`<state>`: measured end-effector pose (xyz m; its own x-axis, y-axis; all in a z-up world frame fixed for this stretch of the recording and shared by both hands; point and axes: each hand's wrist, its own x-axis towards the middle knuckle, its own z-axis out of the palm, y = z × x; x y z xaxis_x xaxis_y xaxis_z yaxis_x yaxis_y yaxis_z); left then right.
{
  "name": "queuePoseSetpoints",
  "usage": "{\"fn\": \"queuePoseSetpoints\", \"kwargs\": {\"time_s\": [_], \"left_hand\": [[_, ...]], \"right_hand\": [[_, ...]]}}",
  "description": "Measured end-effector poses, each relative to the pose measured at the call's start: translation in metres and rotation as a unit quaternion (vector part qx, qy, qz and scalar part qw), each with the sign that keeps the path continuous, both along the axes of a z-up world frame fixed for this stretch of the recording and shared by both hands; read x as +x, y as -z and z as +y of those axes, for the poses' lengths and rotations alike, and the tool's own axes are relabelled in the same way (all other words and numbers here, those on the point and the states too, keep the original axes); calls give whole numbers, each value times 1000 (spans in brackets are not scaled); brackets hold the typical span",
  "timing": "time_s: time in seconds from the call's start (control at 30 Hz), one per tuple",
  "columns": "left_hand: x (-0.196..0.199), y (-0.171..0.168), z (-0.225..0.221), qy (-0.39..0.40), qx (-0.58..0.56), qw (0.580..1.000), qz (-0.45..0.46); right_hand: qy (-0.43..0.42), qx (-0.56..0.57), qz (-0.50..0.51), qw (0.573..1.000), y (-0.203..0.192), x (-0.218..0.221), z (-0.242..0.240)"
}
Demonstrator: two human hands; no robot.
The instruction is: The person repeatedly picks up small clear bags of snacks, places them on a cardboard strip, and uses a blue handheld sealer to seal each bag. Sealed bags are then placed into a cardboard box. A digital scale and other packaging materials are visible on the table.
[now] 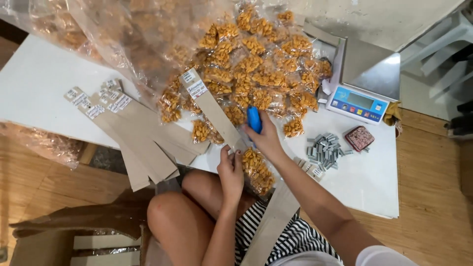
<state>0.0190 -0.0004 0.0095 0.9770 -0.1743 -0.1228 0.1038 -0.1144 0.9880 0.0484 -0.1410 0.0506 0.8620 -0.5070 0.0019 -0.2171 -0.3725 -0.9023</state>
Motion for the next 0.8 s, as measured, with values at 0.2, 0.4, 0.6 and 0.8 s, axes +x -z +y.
{"fn": "queuePoseSetpoints", "kwargs": {"time_s": [0.2, 0.4, 0.6, 0.8], "left_hand": [[-9, -20, 3, 34, 21, 999, -13], [3, -20, 1, 34, 19, 999, 13], [10, 42, -3, 3, -77, 996, 54], [5, 35, 2, 0, -26, 997, 69]], "right_hand": [[62, 164, -22, 984, 15, 21, 30], [72, 182, -1, 981, 16, 35, 25], [-1, 0, -110, 994, -5, 8, -10], [102, -284, -10, 953, 38, 32, -111]]}}
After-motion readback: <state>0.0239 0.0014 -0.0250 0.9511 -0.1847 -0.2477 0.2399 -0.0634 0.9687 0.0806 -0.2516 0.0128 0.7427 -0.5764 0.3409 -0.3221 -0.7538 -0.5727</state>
